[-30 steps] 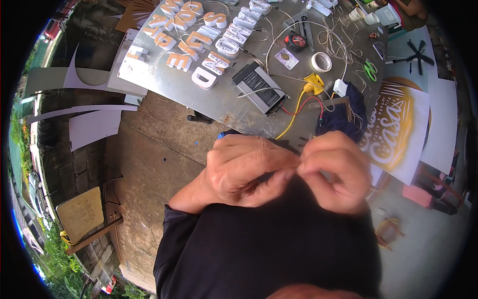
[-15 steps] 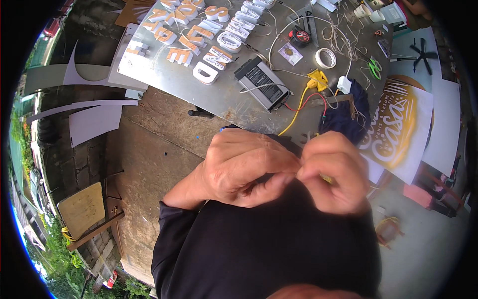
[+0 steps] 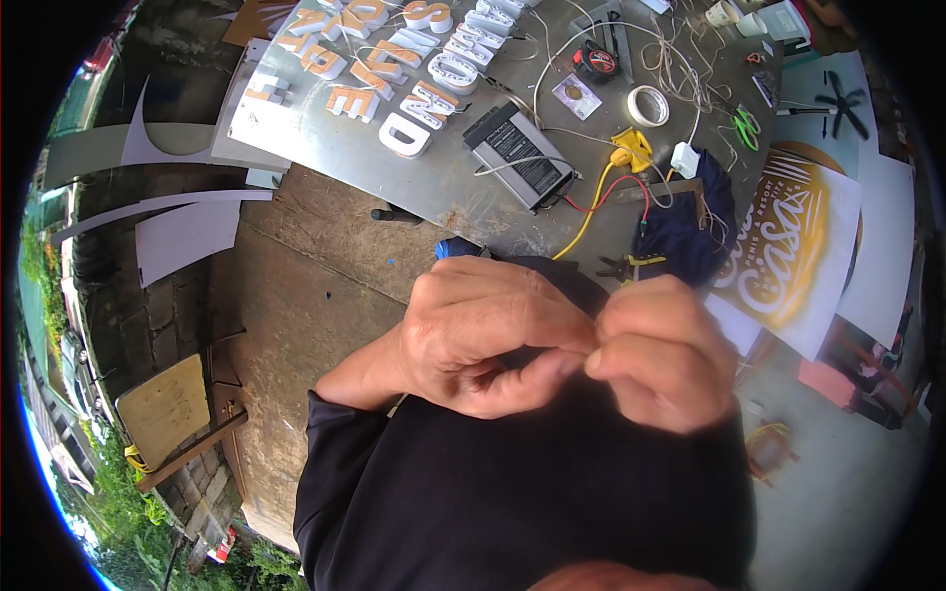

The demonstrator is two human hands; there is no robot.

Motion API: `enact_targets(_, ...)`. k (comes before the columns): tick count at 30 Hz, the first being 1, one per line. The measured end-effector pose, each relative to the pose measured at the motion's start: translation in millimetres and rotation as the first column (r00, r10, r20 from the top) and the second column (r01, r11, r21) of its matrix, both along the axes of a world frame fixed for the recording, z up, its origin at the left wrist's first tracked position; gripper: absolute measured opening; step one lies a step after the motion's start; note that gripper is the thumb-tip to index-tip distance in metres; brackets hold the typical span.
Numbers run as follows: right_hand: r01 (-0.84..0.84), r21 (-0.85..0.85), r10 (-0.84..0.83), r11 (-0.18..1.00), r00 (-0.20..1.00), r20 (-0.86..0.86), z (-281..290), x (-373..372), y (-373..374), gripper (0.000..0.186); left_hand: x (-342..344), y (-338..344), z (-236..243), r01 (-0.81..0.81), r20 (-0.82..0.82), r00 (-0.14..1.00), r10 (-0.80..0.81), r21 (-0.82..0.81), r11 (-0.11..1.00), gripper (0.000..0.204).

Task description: Connecting wires for illuminated channel letters on a workbench.

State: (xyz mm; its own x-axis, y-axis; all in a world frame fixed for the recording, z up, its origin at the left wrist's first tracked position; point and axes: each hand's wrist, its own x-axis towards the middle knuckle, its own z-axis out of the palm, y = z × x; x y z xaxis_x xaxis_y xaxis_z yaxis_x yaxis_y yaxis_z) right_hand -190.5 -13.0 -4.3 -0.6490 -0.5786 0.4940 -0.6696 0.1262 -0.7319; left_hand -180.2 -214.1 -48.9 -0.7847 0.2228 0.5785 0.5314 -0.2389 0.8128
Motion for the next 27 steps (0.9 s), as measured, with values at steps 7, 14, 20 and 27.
enact_targets(7, 0.014, -0.001, -0.014, 1.0, 0.999, -0.034, -2, 0, 0, 0.027, 0, 2, -2, 0.013, 0.033, 0.999, -0.014, 0.031, 0.999, 0.009)
enact_targets(14, -0.052, 0.106, 0.069, 0.993, 0.983, -0.17, -9, -14, 8, 0.025, -4, 6, -12, 0.0, 0.07, 0.998, 0.0, 0.0, 1.0, 0.01)
enact_targets(20, -0.006, 0.119, 0.016, 0.993, 0.997, -0.079, -22, -23, 11, 0.027, -5, 13, -29, -0.065, 0.14, 0.988, 0.069, -0.034, 0.997, 0.009)
enact_targets(27, -0.017, 0.024, 0.016, 1.0, 0.998, 0.068, -6, -18, 11, 0.027, -9, 20, -17, -0.117, -0.015, 0.993, 0.118, 0.03, 0.993, 0.009)
